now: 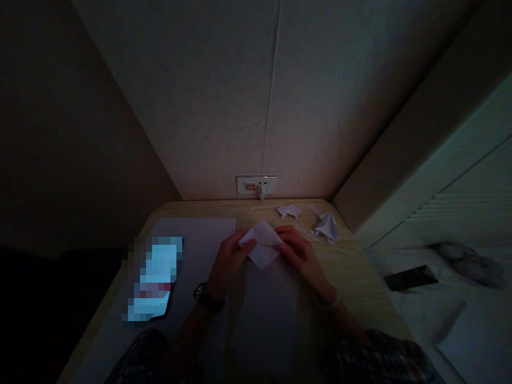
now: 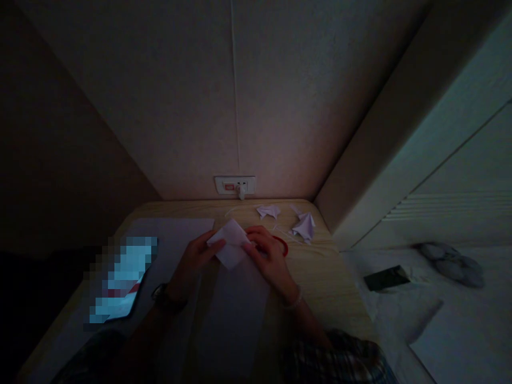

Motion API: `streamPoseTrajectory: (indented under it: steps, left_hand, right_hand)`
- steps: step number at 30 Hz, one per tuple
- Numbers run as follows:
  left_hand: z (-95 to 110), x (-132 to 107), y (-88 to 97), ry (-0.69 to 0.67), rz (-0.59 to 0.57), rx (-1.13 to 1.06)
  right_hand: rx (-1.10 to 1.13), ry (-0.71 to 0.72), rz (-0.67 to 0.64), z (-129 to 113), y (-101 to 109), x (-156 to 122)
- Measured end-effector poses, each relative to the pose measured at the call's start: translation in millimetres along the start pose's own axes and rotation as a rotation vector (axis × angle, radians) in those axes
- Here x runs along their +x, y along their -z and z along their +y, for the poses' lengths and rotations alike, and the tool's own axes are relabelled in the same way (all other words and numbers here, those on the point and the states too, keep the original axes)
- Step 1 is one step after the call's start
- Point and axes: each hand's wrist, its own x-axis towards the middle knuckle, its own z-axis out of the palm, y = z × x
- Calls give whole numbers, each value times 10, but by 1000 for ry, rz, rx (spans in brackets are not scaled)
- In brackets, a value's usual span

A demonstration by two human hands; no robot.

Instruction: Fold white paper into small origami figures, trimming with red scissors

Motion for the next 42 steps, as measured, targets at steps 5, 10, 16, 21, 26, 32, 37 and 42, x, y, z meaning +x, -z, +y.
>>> streamPoseTrajectory:
  steps: [5, 10, 16, 21, 26, 32, 37, 42]
  left_hand:
    - [0, -32, 0, -18, 21, -5]
    - [7, -66, 12, -37, 17, 18]
    - [23, -109, 16, -68, 24, 44]
    - [25, -119, 16, -82, 68, 11]
    - [61, -143, -12, -65, 115, -45]
    - [103, -186, -47, -49, 76, -93]
    - [106, -209, -53, -71, 50, -88]
    - [157, -226, -74, -68, 39, -74]
  right_hand:
    - [12, -21, 77, 57, -100, 46]
    - [48, 22, 44, 32, -113, 75]
    - [31, 66, -20, -12, -59, 8]
    - [-12, 83, 7, -21, -25, -45]
    - [-40, 111, 19, -18, -12, -46]
    - [-15, 121, 30, -36, -34, -51]
    - [7, 92, 50, -41, -49, -57]
    - [53, 37, 83, -32, -70, -65]
